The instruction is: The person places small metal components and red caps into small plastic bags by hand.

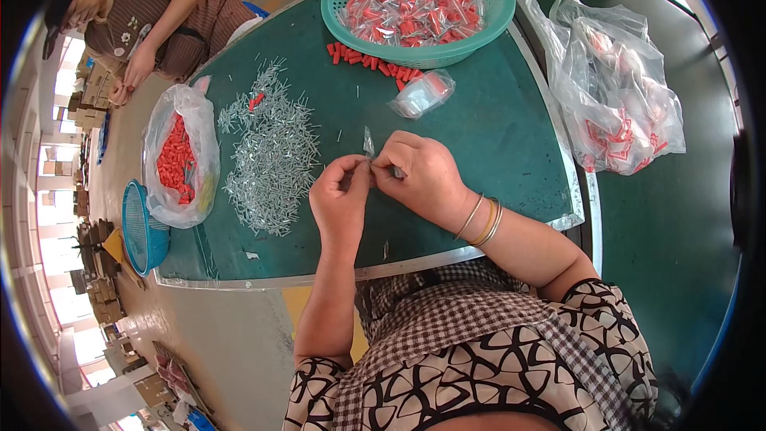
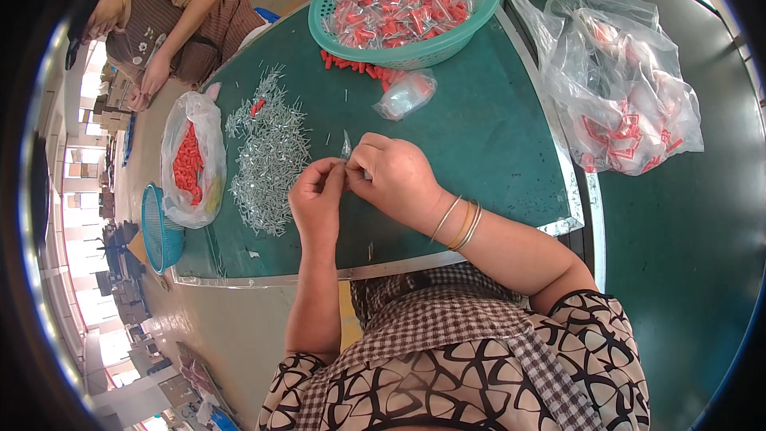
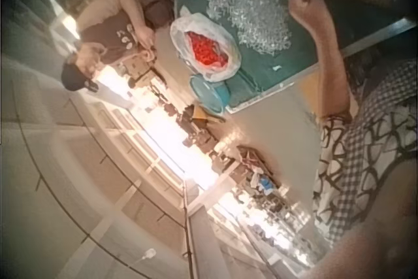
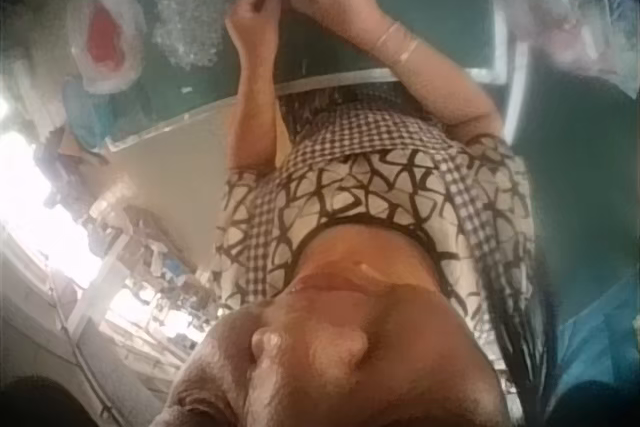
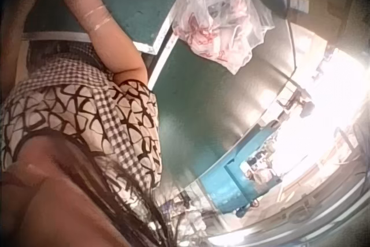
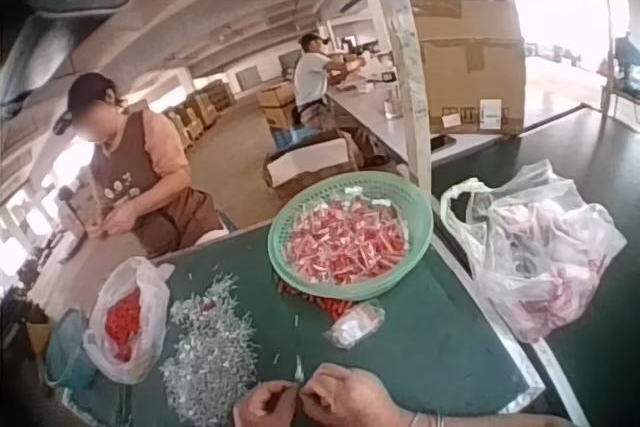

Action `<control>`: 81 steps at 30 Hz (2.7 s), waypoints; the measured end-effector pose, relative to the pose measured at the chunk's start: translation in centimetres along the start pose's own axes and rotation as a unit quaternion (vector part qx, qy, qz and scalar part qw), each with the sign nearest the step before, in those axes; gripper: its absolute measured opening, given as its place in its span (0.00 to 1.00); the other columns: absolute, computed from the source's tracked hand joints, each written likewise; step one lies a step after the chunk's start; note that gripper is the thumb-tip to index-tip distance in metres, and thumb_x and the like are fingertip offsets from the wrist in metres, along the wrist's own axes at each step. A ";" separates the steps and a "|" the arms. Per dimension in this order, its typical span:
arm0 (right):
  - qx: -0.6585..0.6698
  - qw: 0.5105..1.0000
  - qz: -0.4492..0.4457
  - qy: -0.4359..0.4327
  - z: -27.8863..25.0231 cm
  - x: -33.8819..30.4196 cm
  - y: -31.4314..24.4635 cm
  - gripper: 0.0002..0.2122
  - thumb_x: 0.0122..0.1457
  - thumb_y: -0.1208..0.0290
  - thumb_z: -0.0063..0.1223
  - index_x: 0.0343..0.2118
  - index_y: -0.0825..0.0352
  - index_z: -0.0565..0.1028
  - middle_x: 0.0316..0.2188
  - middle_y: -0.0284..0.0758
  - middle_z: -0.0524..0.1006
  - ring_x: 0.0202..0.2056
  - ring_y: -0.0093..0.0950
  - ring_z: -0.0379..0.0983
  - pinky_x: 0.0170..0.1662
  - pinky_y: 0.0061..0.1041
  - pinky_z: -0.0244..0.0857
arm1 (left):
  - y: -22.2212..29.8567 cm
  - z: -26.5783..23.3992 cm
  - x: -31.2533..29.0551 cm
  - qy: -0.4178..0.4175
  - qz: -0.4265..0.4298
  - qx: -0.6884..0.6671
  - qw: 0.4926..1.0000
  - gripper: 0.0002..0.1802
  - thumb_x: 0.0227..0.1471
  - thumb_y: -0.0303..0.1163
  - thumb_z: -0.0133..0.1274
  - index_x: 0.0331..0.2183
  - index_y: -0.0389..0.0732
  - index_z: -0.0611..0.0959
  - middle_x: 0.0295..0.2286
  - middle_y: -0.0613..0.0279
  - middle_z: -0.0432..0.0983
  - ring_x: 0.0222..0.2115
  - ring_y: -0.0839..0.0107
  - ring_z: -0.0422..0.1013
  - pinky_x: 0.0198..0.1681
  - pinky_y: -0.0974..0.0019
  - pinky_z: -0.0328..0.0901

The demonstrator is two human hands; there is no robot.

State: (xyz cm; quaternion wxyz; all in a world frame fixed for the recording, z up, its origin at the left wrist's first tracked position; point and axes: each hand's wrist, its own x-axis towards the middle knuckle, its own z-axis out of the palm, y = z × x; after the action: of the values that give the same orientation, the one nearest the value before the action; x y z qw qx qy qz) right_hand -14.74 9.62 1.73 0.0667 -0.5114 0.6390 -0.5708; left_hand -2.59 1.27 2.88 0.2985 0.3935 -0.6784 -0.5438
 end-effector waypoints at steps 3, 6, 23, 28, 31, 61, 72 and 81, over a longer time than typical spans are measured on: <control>-0.016 1.000 -0.003 -0.001 0.0 -0.1 -0.1 0.07 0.42 0.80 0.61 0.21 0.66 0.72 0.22 0.36 0.72 0.22 0.37 0.71 0.24 0.31 0.66 | 0.1 0.0 0.1 0.011 0.018 0.051 0.998 0.02 0.51 0.22 0.56 0.29 0.33 0.82 0.22 0.71 0.75 0.22 0.85 0.68 0.26 0.79 0.62; -0.031 0.999 -0.011 0.034 0.0 0.0 0.1 0.07 0.41 0.80 0.61 0.21 0.66 0.72 0.22 0.36 0.72 0.21 0.38 0.71 0.23 0.32 0.65 | 0.1 0.2 0.1 0.040 0.069 0.162 0.984 0.02 0.47 0.21 0.57 0.28 0.34 0.81 0.20 0.68 0.74 0.20 0.82 0.67 0.25 0.77 0.63; -0.101 0.993 -0.061 0.013 -0.1 0.2 -0.2 0.07 0.42 0.77 0.60 0.21 0.63 0.71 0.23 0.34 0.70 0.21 0.37 0.69 0.23 0.33 0.65 | 1.5 -0.2 0.6 -0.032 -0.054 -0.056 0.996 0.04 0.52 0.23 0.57 0.32 0.33 0.81 0.25 0.68 0.77 0.24 0.83 0.71 0.29 0.78 0.66; -0.084 0.990 -0.112 0.031 -0.1 0.3 -0.9 0.08 0.47 0.73 0.58 0.22 0.64 0.69 0.23 0.35 0.67 0.21 0.37 0.69 0.24 0.34 0.66 | 1.6 -0.7 -0.1 0.011 0.025 0.106 0.994 0.06 0.53 0.24 0.57 0.33 0.32 0.81 0.25 0.67 0.77 0.24 0.82 0.71 0.30 0.77 0.67; -0.113 0.990 -0.086 0.019 -0.5 -0.1 -0.4 0.08 0.46 0.75 0.59 0.21 0.64 0.68 0.23 0.35 0.68 0.21 0.37 0.69 0.23 0.34 0.66 | 0.8 0.0 -0.1 -0.012 0.043 0.126 0.991 0.07 0.54 0.25 0.57 0.35 0.32 0.81 0.26 0.66 0.78 0.25 0.81 0.72 0.31 0.76 0.69; -0.075 0.996 -0.039 0.028 0.0 0.3 -1.5 0.07 0.43 0.78 0.60 0.20 0.64 0.71 0.21 0.36 0.70 0.21 0.38 0.71 0.24 0.35 0.66 | 0.7 -0.7 0.1 -0.004 0.134 0.224 0.965 0.05 0.47 0.22 0.58 0.30 0.35 0.81 0.21 0.63 0.77 0.21 0.76 0.73 0.26 0.72 0.67; -0.083 0.991 -0.101 0.005 0.1 -0.1 -1.8 0.08 0.42 0.79 0.60 0.18 0.64 0.70 0.20 0.35 0.70 0.19 0.36 0.70 0.22 0.32 0.67 | 1.3 -1.8 -0.4 -0.020 0.077 0.133 0.988 0.04 0.48 0.22 0.56 0.29 0.36 0.78 0.22 0.64 0.75 0.22 0.77 0.71 0.27 0.71 0.66; -0.086 0.991 -0.097 0.029 -0.2 -0.7 -2.7 0.08 0.40 0.79 0.61 0.18 0.63 0.71 0.20 0.34 0.70 0.19 0.36 0.71 0.23 0.33 0.67 | 0.4 -0.7 -1.3 0.040 0.155 0.178 0.971 0.07 0.49 0.21 0.56 0.34 0.36 0.77 0.24 0.64 0.76 0.23 0.78 0.72 0.28 0.72 0.67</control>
State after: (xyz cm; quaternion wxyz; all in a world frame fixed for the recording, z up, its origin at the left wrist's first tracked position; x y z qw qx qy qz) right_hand -13.01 10.74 3.58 -0.0517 -0.5578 0.6349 -0.5320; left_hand -1.43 2.13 3.48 0.3313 0.3519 -0.8046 -0.3451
